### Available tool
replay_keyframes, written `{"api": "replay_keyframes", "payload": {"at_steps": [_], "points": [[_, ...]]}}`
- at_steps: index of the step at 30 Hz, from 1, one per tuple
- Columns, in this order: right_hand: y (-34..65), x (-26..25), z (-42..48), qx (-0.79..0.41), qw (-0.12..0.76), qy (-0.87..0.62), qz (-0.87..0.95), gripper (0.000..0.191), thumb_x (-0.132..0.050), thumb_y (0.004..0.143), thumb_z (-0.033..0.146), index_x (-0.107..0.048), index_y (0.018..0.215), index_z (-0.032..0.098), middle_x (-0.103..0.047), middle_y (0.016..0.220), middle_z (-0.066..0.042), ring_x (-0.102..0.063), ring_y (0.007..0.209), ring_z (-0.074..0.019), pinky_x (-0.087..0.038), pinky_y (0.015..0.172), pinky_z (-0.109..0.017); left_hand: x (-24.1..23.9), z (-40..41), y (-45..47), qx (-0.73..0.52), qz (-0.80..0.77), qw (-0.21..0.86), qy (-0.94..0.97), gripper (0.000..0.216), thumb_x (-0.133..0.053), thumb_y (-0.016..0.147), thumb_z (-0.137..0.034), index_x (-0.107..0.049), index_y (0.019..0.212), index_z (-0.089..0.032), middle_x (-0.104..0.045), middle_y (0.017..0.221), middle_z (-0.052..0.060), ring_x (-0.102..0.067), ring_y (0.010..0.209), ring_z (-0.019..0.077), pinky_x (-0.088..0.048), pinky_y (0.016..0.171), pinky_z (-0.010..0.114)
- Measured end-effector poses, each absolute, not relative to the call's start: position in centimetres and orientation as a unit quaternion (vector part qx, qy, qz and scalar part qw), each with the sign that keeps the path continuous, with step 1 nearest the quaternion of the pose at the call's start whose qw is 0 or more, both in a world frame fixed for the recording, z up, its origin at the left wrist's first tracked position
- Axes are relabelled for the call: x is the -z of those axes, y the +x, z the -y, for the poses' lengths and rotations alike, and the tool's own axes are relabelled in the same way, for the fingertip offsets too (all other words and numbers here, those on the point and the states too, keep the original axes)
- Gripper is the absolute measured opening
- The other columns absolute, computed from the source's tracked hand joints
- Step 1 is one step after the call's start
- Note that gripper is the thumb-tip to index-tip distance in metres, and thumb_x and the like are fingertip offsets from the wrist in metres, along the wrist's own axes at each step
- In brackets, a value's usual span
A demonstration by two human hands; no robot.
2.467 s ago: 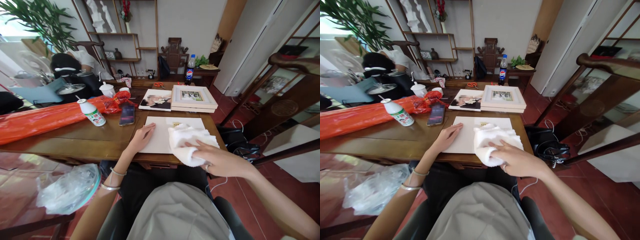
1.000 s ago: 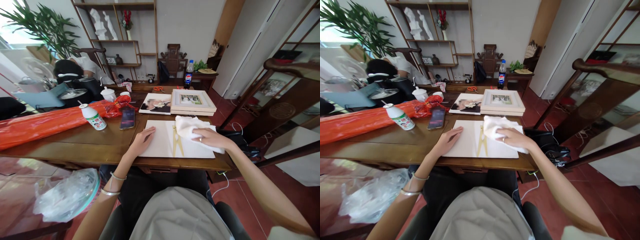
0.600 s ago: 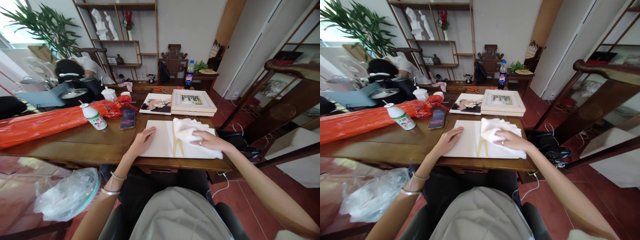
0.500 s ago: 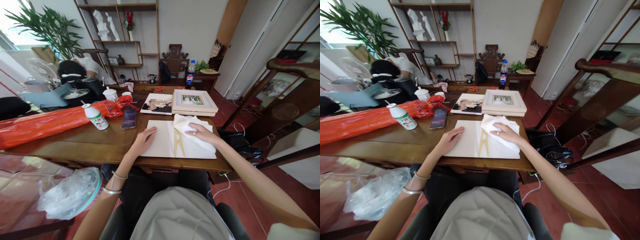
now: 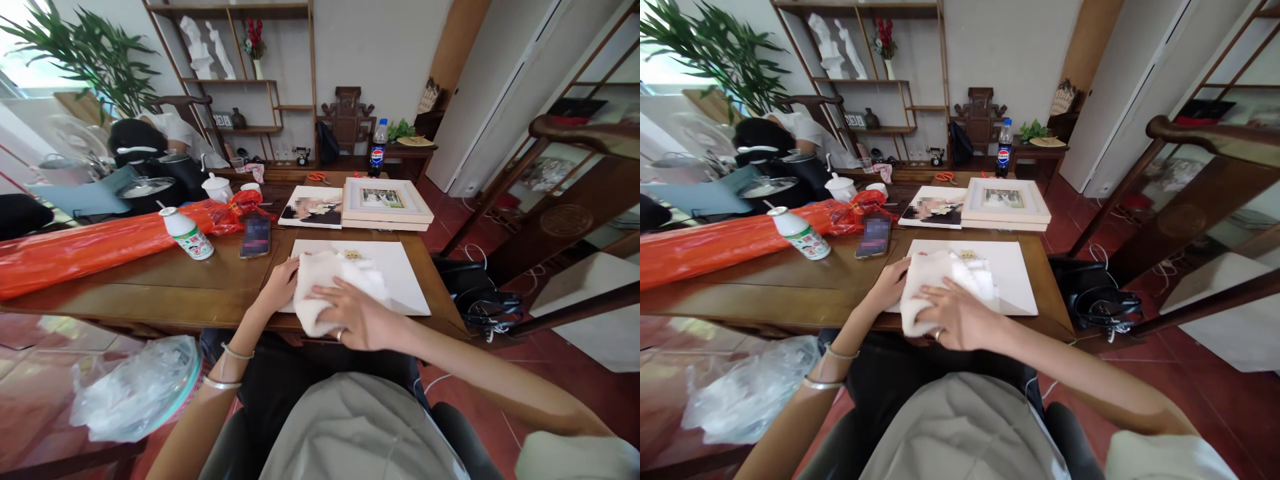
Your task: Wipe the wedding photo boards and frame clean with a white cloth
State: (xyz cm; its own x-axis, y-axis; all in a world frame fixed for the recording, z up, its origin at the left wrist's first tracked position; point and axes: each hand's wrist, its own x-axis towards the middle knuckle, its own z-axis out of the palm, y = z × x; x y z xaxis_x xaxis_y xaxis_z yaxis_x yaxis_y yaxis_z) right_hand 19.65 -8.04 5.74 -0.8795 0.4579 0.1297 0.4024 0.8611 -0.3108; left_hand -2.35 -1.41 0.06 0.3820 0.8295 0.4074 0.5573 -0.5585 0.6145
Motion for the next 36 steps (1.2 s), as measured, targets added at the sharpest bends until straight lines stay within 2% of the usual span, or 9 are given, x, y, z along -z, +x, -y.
{"api": "replay_keyframes", "payload": {"at_steps": [5, 10, 15, 19, 23, 26, 29, 33, 36], "points": [[18.9, -6.0, 2.5, -0.116, 0.137, -0.312, 0.933, 0.029, -0.048, 0.085, 0.014, -0.061, 0.110, 0.019, -0.064, 0.122, -0.010, -0.055, 0.117, -0.0252, -0.028, 0.107, -0.050, 0.0, 1.3, -2.2, -0.370, -0.440, 0.190, 0.796, 0.037, -0.036, 0.094, -0.029, -0.067, 0.114, -0.019, -0.061, 0.129, 0.008, -0.051, 0.126, 0.0247, -0.031, 0.112, 0.042], [15.7, -5.7, 4.0, -0.046, 0.105, -0.398, 0.910, 0.031, -0.048, 0.082, 0.012, -0.061, 0.110, 0.016, -0.058, 0.125, -0.017, -0.045, 0.124, -0.0358, -0.034, 0.097, -0.060, 0.2, 1.2, -2.4, -0.384, -0.437, 0.192, 0.790, 0.038, -0.041, 0.091, -0.030, -0.068, 0.113, -0.016, -0.061, 0.128, 0.010, -0.055, 0.122, 0.0269, -0.040, 0.106, 0.041], [14.2, -4.8, 9.8, -0.026, 0.106, -0.336, 0.936, 0.034, -0.055, 0.076, 0.017, -0.062, 0.109, 0.019, -0.052, 0.135, -0.017, -0.037, 0.130, -0.0425, -0.027, 0.103, -0.062, 0.2, 1.1, -2.6, -0.392, -0.454, 0.196, 0.776, 0.038, -0.041, 0.091, -0.030, -0.067, 0.115, -0.018, -0.062, 0.127, 0.007, -0.057, 0.119, 0.0265, -0.042, 0.105, 0.042], [16.2, -5.5, 9.2, -0.051, 0.100, -0.322, 0.940, 0.034, -0.058, 0.074, 0.018, -0.060, 0.108, 0.017, -0.059, 0.124, -0.017, -0.050, 0.120, -0.0341, -0.036, 0.100, -0.049, -0.1, 1.4, -2.4, -0.383, -0.452, 0.191, 0.783, 0.034, -0.043, 0.092, -0.029, -0.070, 0.110, -0.020, -0.062, 0.126, 0.005, -0.057, 0.120, 0.0262, -0.041, 0.106, 0.045], [18.7, -6.6, 4.2, -0.057, 0.099, -0.399, 0.910, 0.037, -0.057, 0.074, 0.020, -0.054, 0.111, 0.016, -0.067, 0.099, -0.014, -0.062, 0.088, -0.0287, -0.046, 0.076, -0.038, -0.2, 1.8, -2.0, -0.397, -0.460, 0.182, 0.773, 0.033, -0.046, 0.092, -0.034, -0.071, 0.106, -0.018, -0.067, 0.118, 0.008, -0.059, 0.117, 0.0254, -0.038, 0.109, 0.044], [18.4, -6.9, 0.0, -0.077, 0.108, -0.427, 0.894, 0.037, -0.053, 0.078, 0.022, -0.051, 0.114, 0.015, -0.068, 0.101, -0.014, -0.062, 0.088, -0.0297, -0.043, 0.068, -0.033, -0.1, 1.8, -1.9, -0.405, -0.463, 0.176, 0.769, 0.033, -0.047, 0.092, -0.036, -0.072, 0.105, -0.018, -0.068, 0.115, 0.008, -0.061, 0.114, 0.0252, -0.038, 0.109, 0.044], [16.0, -7.1, -3.0, -0.089, 0.110, -0.417, 0.898, 0.032, -0.051, 0.079, 0.022, -0.052, 0.111, 0.016, -0.069, 0.105, -0.012, -0.063, 0.091, -0.0288, -0.041, 0.070, -0.032, -0.1, 1.8, -2.0, -0.402, -0.468, 0.162, 0.770, 0.033, -0.047, 0.091, -0.036, -0.072, 0.103, -0.019, -0.069, 0.113, 0.006, -0.063, 0.111, 0.0249, -0.038, 0.109, 0.043], [13.2, -7.2, -4.2, -0.099, 0.117, -0.391, 0.907, 0.028, -0.051, 0.079, 0.020, -0.053, 0.107, 0.020, -0.069, 0.106, -0.007, -0.062, 0.093, -0.0268, -0.040, 0.071, -0.029, -0.2, 1.8, -2.1, -0.392, -0.482, 0.141, 0.771, 0.032, -0.046, 0.092, -0.036, -0.073, 0.101, -0.020, -0.071, 0.111, 0.004, -0.067, 0.103, 0.0243, -0.043, 0.105, 0.039], [14.5, -7.1, -3.7, -0.099, 0.119, -0.402, 0.903, 0.029, -0.049, 0.078, 0.016, -0.053, 0.107, 0.019, -0.069, 0.102, -0.009, -0.062, 0.090, -0.0272, -0.040, 0.069, -0.030, -0.2, 1.9, -2.1, -0.393, -0.479, 0.145, 0.771, 0.032, -0.046, 0.092, -0.035, -0.073, 0.102, -0.020, -0.071, 0.111, 0.004, -0.065, 0.106, 0.0248, -0.043, 0.104, 0.039]]}}
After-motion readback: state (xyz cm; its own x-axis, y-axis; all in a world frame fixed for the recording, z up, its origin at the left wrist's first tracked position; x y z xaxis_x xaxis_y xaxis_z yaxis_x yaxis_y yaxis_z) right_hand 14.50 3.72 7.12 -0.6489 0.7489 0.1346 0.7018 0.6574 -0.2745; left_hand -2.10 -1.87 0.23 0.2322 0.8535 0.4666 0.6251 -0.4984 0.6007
